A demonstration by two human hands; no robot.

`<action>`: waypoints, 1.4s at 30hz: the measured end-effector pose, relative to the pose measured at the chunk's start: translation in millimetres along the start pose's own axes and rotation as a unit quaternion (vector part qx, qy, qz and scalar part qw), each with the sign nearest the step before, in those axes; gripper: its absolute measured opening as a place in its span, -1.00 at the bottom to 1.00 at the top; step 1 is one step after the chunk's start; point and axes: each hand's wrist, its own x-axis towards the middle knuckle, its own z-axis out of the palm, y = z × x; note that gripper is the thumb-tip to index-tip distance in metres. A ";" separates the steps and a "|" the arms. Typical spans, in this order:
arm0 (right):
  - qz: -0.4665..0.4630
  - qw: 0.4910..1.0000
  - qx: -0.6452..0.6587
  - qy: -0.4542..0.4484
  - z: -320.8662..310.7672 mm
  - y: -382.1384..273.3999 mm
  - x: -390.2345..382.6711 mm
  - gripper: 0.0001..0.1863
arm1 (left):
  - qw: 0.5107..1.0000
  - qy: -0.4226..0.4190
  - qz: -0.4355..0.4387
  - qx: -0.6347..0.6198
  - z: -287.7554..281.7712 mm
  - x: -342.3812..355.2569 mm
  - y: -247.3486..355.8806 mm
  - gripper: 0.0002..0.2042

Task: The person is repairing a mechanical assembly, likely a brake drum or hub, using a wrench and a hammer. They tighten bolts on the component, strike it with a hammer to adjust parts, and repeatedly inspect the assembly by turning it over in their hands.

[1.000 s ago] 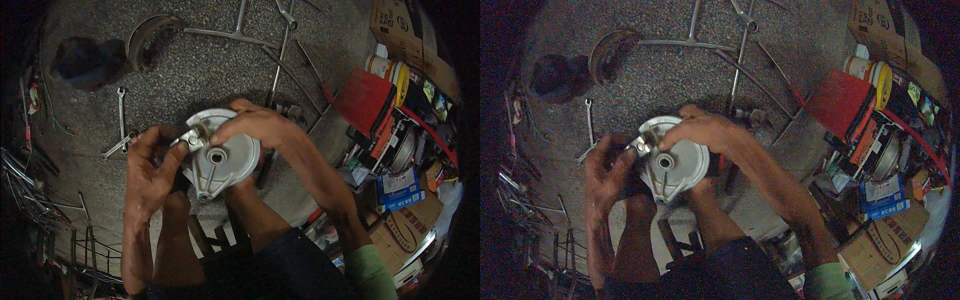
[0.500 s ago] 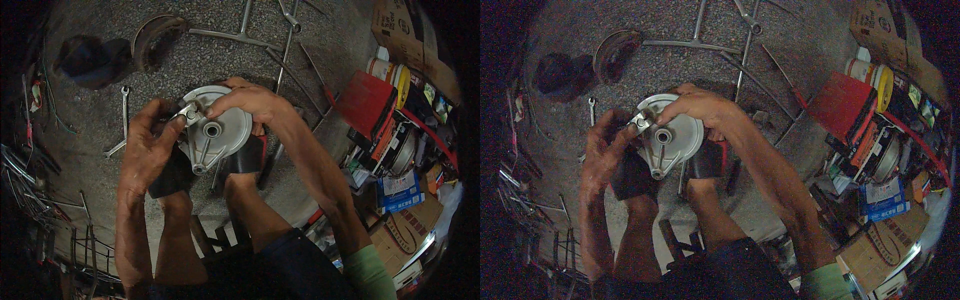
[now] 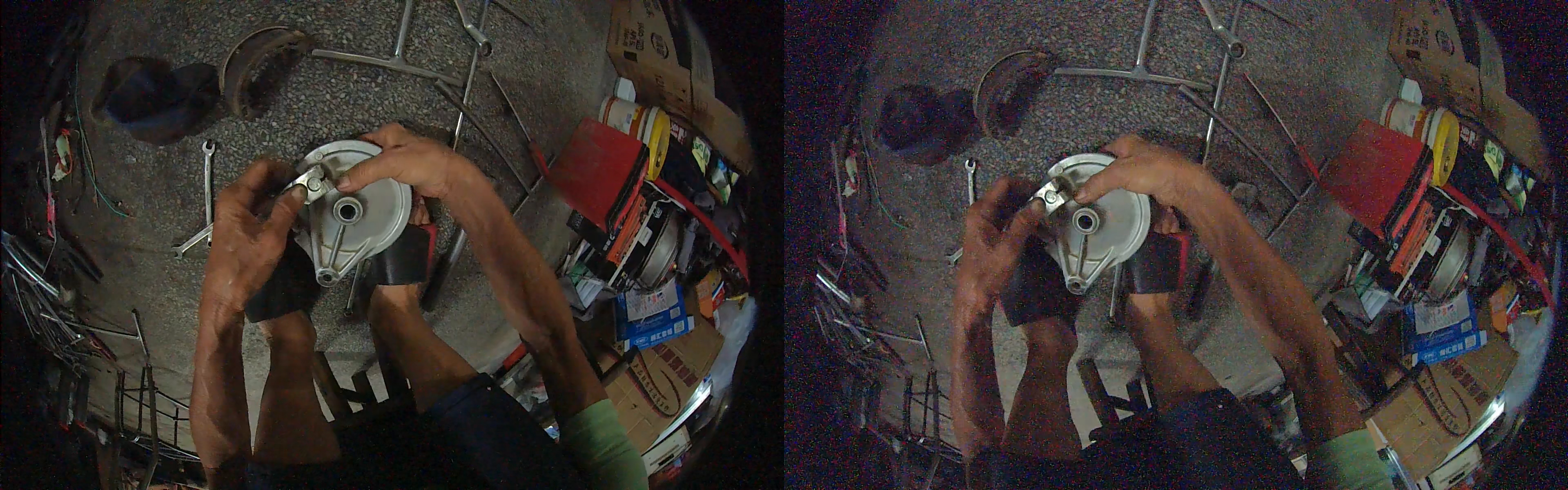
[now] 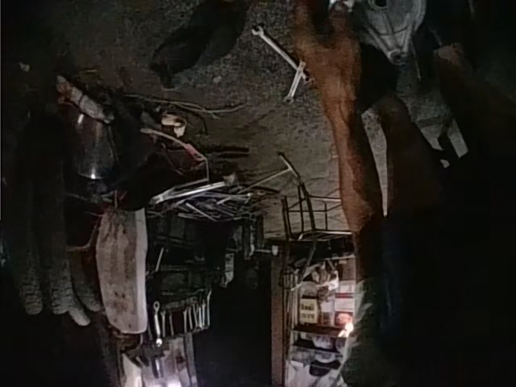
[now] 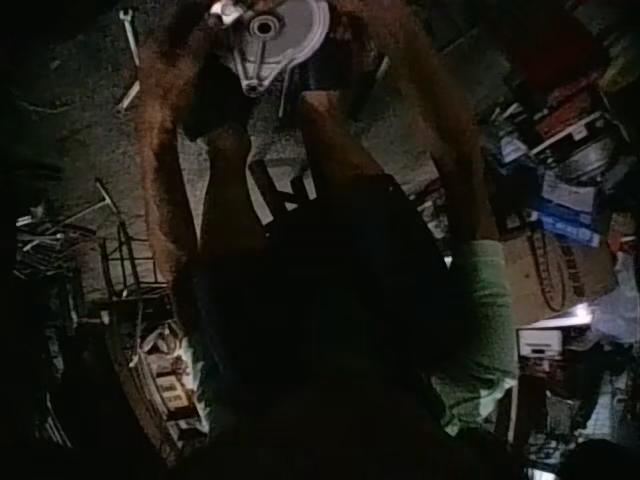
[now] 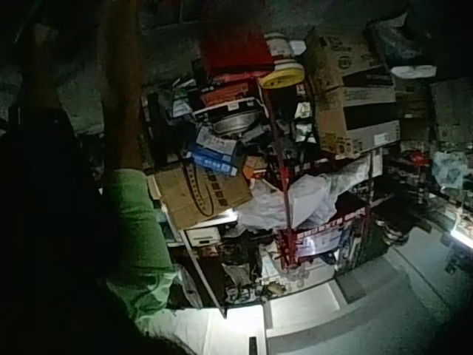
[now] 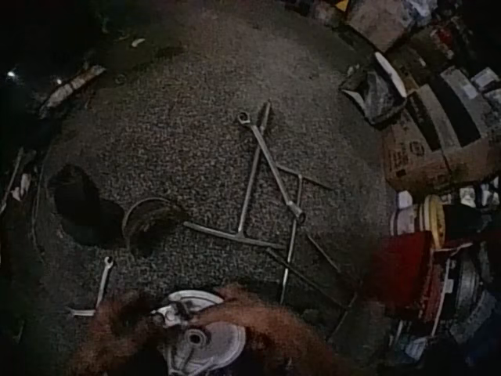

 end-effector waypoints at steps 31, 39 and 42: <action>-0.084 0.993 -0.075 0.032 4.5 -1.2 -6.9 -0.57 | 1.000 -0.010 -0.019 -0.014 -8.2 8.1 4.7 -0.82; -0.147 0.971 -0.133 0.134 28.6 -23.8 -25.4 -0.48 | 0.999 0.000 -0.047 0.006 -10.8 6.5 10.5 -0.78; -0.180 0.958 -0.156 0.162 32.2 -21.4 -24.9 -0.45 | 0.999 0.009 -0.019 0.025 -12.0 8.3 7.0 -0.76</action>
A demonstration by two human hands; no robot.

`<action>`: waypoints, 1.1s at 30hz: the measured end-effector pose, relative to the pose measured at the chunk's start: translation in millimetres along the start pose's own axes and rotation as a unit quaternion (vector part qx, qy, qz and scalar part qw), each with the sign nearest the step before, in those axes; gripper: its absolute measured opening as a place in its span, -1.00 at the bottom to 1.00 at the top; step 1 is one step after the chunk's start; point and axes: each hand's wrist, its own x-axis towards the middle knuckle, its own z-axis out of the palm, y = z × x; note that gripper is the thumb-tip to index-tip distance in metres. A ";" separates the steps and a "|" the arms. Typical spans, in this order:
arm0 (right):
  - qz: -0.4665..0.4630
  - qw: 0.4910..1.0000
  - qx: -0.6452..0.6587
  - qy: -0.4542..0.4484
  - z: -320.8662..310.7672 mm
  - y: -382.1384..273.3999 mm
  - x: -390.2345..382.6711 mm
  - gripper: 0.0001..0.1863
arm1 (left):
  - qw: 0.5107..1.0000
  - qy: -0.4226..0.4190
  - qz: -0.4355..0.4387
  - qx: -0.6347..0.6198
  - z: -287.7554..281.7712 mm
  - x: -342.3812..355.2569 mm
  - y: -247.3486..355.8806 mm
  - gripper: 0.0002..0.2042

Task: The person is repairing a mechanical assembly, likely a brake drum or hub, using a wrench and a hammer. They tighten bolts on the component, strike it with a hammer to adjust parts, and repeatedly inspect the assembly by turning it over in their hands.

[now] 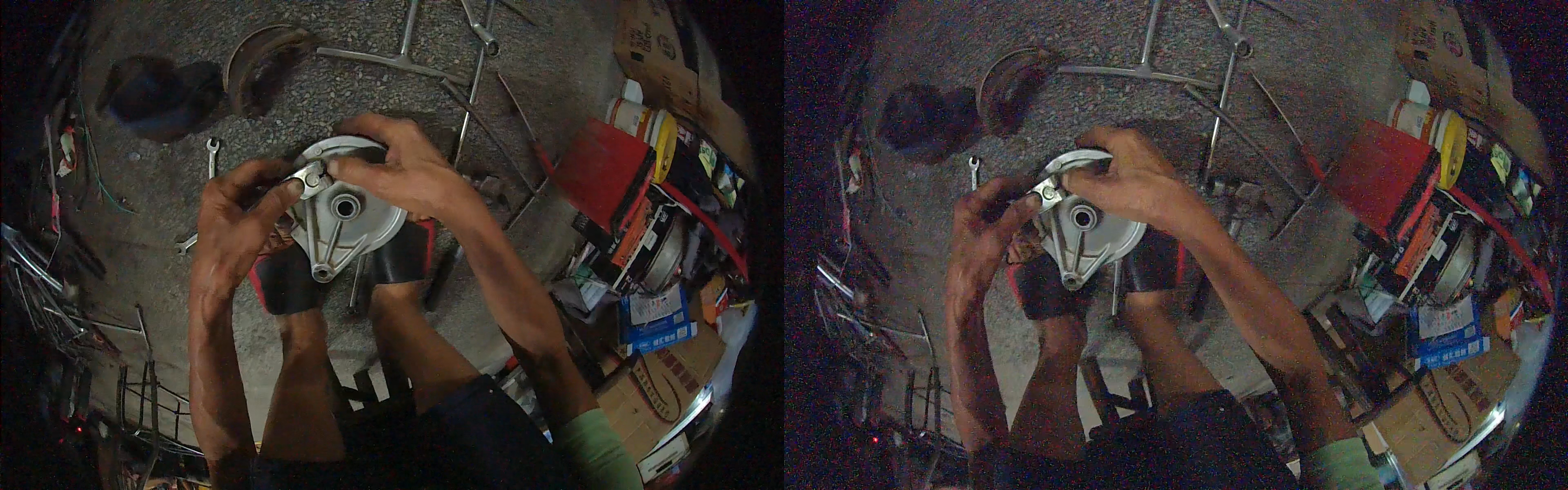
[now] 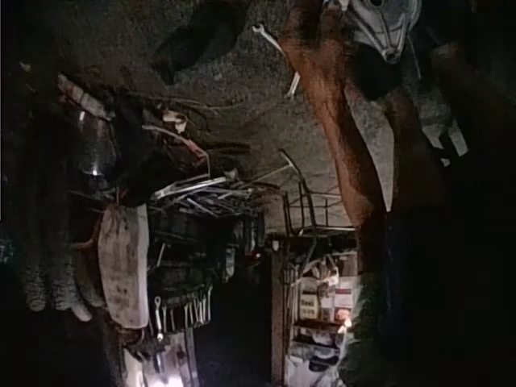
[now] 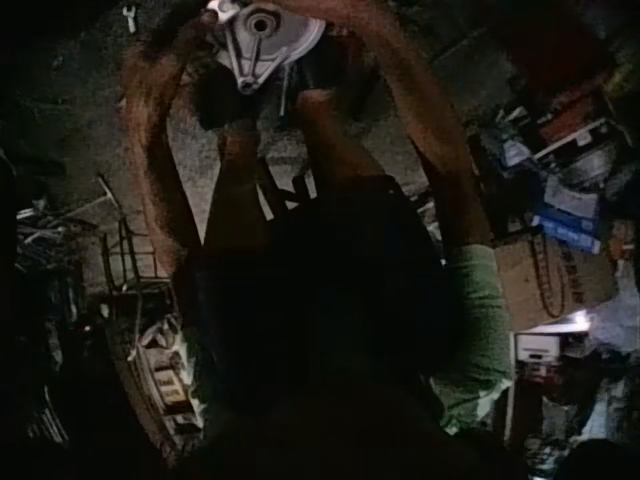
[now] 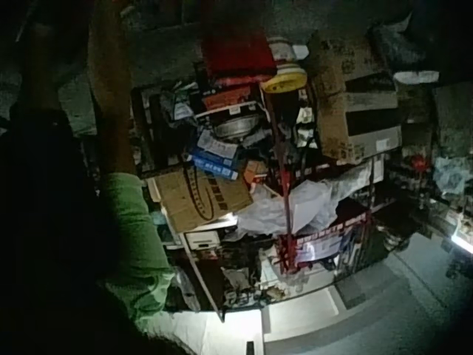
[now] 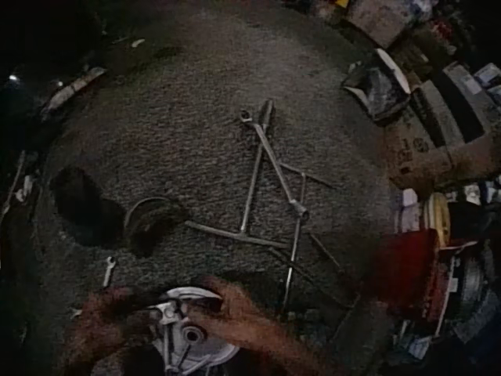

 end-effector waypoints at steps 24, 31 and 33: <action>0.019 0.996 -0.088 0.018 7.9 -9.4 -5.4 -0.52 | 0.988 0.094 -0.064 -0.101 -48.6 -19.0 -20.3 -0.55; 0.034 0.997 -0.071 -0.008 5.9 -11.2 -3.6 -0.52 | 0.997 0.002 0.006 -0.083 -3.3 -12.2 -11.5 -0.69; 0.029 0.997 -0.068 0.003 7.9 -8.8 -4.0 -0.51 | 0.996 -0.011 0.006 -0.089 -7.9 -8.9 -16.5 -0.72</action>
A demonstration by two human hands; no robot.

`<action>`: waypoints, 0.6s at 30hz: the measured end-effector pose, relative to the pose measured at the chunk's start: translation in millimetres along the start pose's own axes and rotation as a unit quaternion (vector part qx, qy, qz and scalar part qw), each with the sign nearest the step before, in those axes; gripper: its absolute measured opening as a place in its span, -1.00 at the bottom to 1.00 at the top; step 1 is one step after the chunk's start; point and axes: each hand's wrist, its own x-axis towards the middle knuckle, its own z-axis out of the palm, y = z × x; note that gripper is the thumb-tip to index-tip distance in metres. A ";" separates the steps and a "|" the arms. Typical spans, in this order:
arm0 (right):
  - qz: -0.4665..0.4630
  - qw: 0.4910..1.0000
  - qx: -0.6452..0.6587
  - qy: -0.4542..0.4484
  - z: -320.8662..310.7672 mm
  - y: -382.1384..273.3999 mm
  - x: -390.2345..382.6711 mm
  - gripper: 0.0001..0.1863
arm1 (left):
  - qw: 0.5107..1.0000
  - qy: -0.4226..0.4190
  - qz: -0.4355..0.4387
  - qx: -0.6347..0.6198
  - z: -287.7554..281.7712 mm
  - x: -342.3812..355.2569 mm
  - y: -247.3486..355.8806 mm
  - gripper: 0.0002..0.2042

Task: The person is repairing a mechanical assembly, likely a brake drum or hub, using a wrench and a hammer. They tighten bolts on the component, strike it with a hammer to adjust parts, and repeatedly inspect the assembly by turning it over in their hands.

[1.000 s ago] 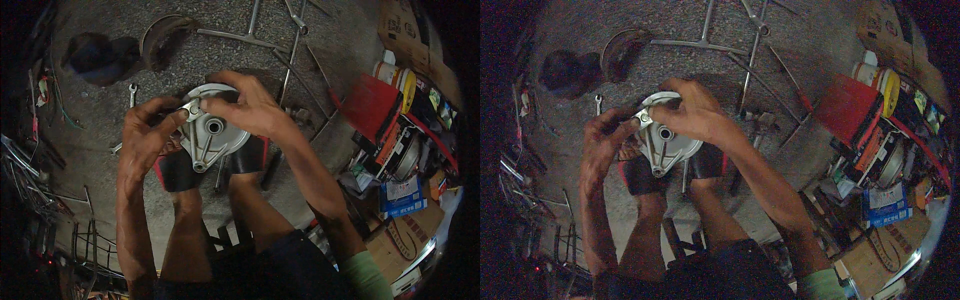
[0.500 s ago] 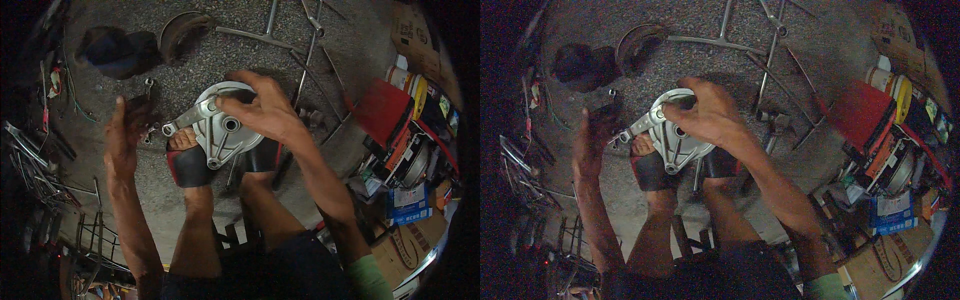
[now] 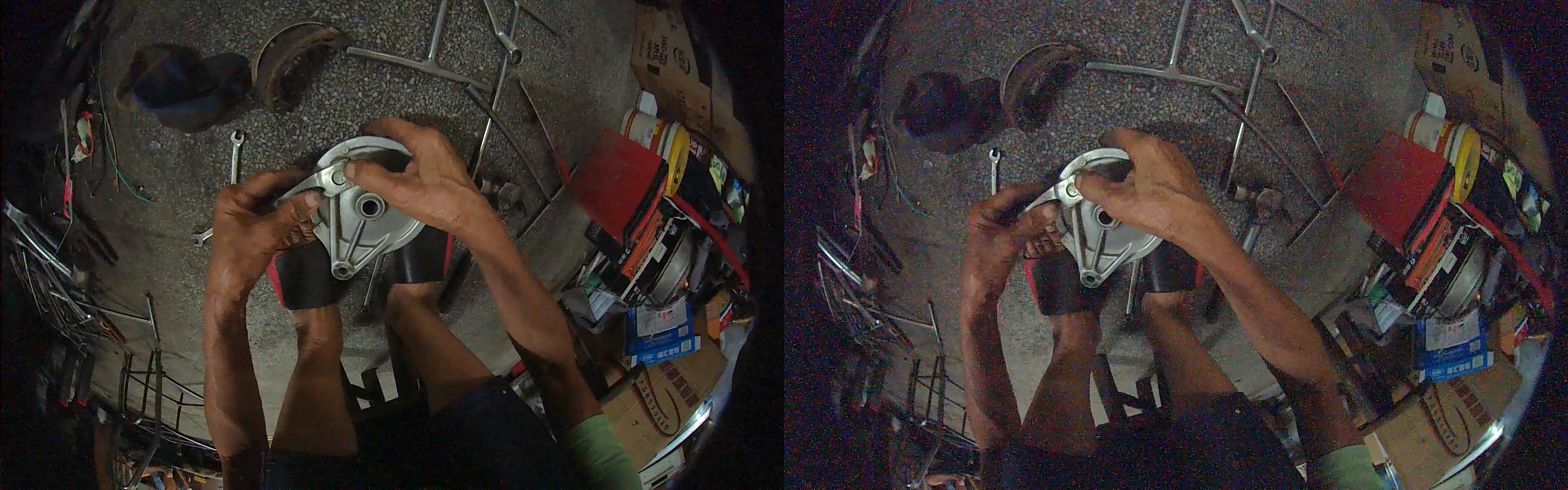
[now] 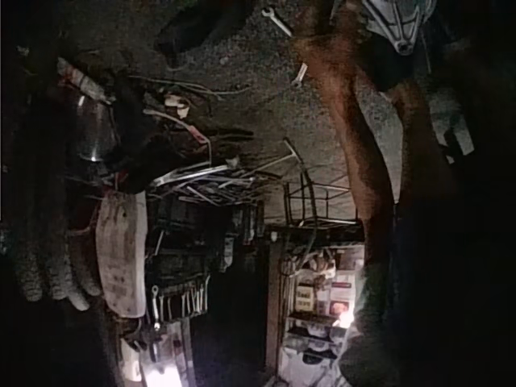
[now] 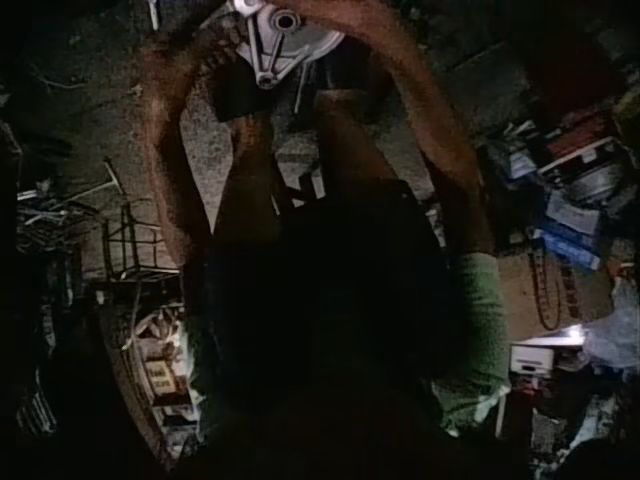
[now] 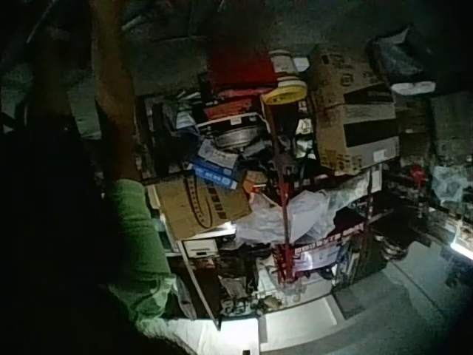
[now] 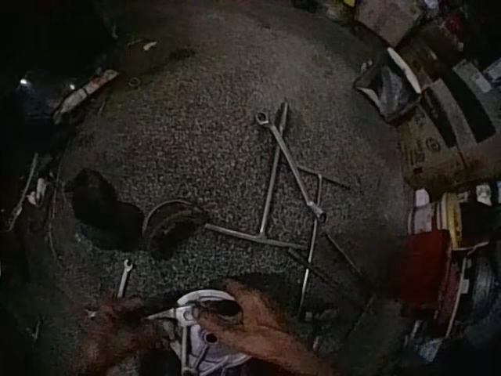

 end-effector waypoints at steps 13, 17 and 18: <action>-0.054 0.962 0.078 0.255 -5.6 18.1 -30.4 -0.63 | 0.998 0.034 -0.033 0.047 -3.8 0.9 0.4 -0.74; 0.122 0.934 0.027 0.334 -33.5 78.4 -82.9 -0.62 | 0.994 0.023 -0.107 0.015 -1.9 0.5 7.6 -0.62; 0.150 0.929 0.006 0.339 -34.8 99.5 -97.1 -0.61 | 0.993 0.027 -0.116 0.007 -2.0 -0.6 7.7 -0.58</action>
